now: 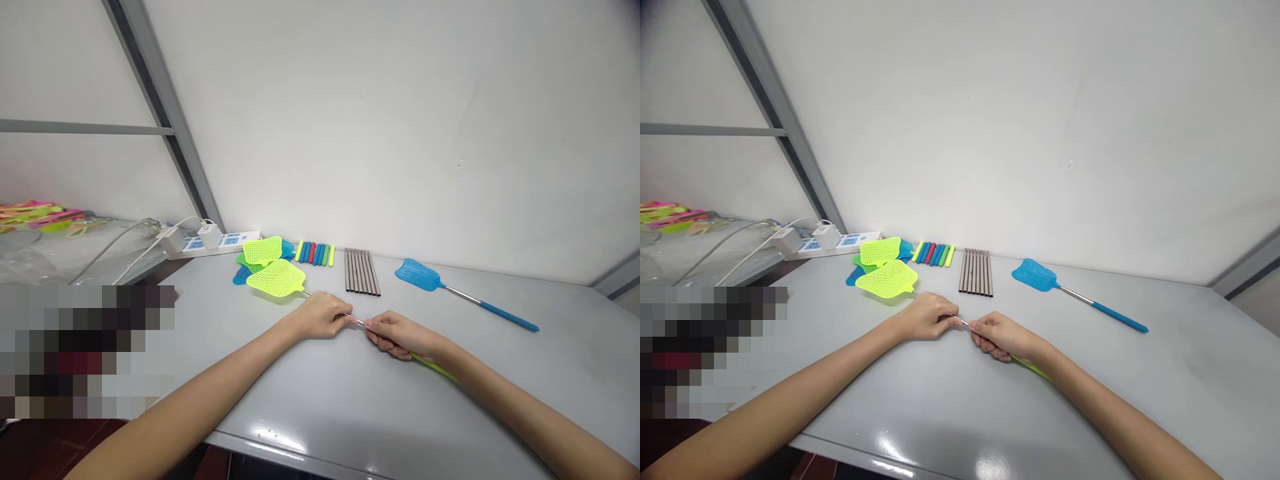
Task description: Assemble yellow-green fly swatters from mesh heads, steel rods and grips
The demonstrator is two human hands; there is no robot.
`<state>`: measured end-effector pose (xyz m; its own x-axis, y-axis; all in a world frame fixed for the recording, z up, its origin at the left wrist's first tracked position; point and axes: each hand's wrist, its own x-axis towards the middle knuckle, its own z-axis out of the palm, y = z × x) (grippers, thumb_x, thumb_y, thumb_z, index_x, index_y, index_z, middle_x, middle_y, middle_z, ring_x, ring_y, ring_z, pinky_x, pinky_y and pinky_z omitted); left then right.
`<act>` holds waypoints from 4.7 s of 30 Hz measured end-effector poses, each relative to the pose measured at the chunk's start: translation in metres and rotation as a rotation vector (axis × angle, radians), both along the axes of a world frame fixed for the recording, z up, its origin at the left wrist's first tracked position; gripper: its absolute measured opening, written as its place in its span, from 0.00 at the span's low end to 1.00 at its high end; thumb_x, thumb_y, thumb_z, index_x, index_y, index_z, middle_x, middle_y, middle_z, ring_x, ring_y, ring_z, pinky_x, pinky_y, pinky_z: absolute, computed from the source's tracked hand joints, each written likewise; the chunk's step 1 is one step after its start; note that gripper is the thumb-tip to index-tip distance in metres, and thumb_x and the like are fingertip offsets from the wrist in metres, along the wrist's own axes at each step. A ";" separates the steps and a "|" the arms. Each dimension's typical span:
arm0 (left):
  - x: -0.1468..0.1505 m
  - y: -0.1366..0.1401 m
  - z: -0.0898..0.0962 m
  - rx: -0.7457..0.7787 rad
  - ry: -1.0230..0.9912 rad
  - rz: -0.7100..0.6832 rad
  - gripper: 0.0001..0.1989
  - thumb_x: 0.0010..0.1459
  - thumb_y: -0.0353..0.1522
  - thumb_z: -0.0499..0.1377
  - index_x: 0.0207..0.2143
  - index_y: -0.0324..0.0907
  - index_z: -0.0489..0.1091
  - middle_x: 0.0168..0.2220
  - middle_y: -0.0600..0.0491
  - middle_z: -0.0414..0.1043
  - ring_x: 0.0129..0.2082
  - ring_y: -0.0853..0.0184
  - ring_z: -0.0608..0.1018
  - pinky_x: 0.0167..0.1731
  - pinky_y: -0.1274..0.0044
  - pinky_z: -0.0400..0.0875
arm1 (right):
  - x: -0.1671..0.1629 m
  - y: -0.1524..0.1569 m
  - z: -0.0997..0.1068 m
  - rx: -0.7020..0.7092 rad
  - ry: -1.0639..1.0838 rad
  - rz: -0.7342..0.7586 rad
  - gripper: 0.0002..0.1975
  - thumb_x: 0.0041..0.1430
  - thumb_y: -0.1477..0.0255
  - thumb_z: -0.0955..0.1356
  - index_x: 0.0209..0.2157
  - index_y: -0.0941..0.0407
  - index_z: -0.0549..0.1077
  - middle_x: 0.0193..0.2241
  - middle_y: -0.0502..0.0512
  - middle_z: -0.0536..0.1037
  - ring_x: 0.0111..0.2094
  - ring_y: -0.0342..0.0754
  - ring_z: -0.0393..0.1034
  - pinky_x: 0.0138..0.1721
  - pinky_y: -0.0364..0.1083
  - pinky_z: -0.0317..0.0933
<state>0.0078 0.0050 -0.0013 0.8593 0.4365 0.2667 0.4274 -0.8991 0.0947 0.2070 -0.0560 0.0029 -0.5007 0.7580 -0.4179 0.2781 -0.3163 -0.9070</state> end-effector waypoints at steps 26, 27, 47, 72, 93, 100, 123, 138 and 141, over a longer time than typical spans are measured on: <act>-0.001 -0.003 0.001 -0.033 -0.005 0.026 0.20 0.58 0.42 0.45 0.19 0.39 0.58 0.17 0.57 0.62 0.18 0.74 0.63 0.20 0.80 0.48 | 0.001 -0.001 0.001 0.003 0.015 0.020 0.19 0.55 0.57 0.59 0.21 0.58 0.60 0.15 0.42 0.56 0.10 0.32 0.42 0.08 0.35 0.37; -0.001 -0.004 0.001 -0.038 -0.006 0.027 0.21 0.58 0.43 0.44 0.19 0.39 0.59 0.17 0.57 0.62 0.18 0.74 0.63 0.20 0.80 0.48 | 0.001 -0.001 0.001 0.006 0.017 0.022 0.19 0.55 0.57 0.59 0.21 0.58 0.60 0.15 0.42 0.56 0.10 0.32 0.43 0.08 0.35 0.37; 0.001 -0.013 0.005 -0.033 -0.029 0.096 0.23 0.56 0.45 0.45 0.17 0.39 0.58 0.15 0.57 0.60 0.16 0.74 0.61 0.18 0.79 0.43 | 0.001 -0.001 0.002 0.024 0.034 0.044 0.19 0.55 0.58 0.59 0.21 0.58 0.60 0.15 0.42 0.55 0.10 0.32 0.43 0.08 0.35 0.38; 0.002 -0.016 -0.001 0.010 -0.046 0.158 0.24 0.56 0.47 0.45 0.16 0.39 0.59 0.14 0.55 0.62 0.16 0.73 0.63 0.18 0.78 0.41 | 0.000 0.001 0.003 0.029 0.032 0.074 0.19 0.55 0.58 0.59 0.21 0.58 0.60 0.14 0.42 0.55 0.11 0.32 0.43 0.08 0.36 0.38; 0.002 -0.021 0.000 0.009 -0.034 0.217 0.26 0.55 0.49 0.44 0.16 0.39 0.60 0.14 0.55 0.62 0.17 0.72 0.63 0.19 0.79 0.42 | 0.001 0.000 0.006 0.017 0.037 0.093 0.19 0.55 0.57 0.59 0.22 0.59 0.61 0.15 0.43 0.55 0.11 0.32 0.43 0.10 0.36 0.38; 0.003 -0.012 0.000 0.045 -0.052 0.177 0.27 0.54 0.50 0.45 0.14 0.39 0.58 0.13 0.55 0.60 0.15 0.74 0.61 0.18 0.79 0.42 | -0.001 0.003 0.002 0.010 0.063 0.055 0.19 0.55 0.57 0.59 0.22 0.59 0.60 0.15 0.42 0.54 0.12 0.32 0.41 0.10 0.35 0.34; -0.001 -0.001 0.002 0.137 -0.034 0.099 0.26 0.55 0.49 0.45 0.15 0.39 0.57 0.13 0.57 0.59 0.15 0.74 0.61 0.18 0.79 0.44 | -0.001 0.003 0.001 0.013 0.095 0.052 0.19 0.56 0.57 0.59 0.22 0.58 0.59 0.15 0.42 0.53 0.13 0.33 0.40 0.10 0.36 0.33; 0.005 -0.010 -0.004 0.051 -0.068 0.160 0.27 0.54 0.50 0.45 0.14 0.39 0.59 0.13 0.56 0.61 0.15 0.74 0.61 0.18 0.79 0.41 | 0.002 0.002 0.004 -0.003 0.049 0.058 0.19 0.55 0.58 0.59 0.21 0.59 0.60 0.15 0.42 0.55 0.11 0.32 0.41 0.09 0.36 0.35; 0.005 -0.010 -0.003 0.042 -0.071 0.165 0.27 0.54 0.50 0.45 0.14 0.39 0.58 0.12 0.56 0.60 0.14 0.74 0.60 0.18 0.79 0.41 | 0.002 0.002 0.005 -0.002 0.045 0.058 0.19 0.56 0.58 0.59 0.21 0.59 0.60 0.14 0.42 0.55 0.11 0.32 0.41 0.09 0.36 0.35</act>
<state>0.0127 -0.0054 -0.0043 0.7550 0.5576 0.3451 0.5632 -0.8209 0.0943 0.2086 -0.0544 0.0074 -0.5625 0.7261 -0.3954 0.2550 -0.3026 -0.9184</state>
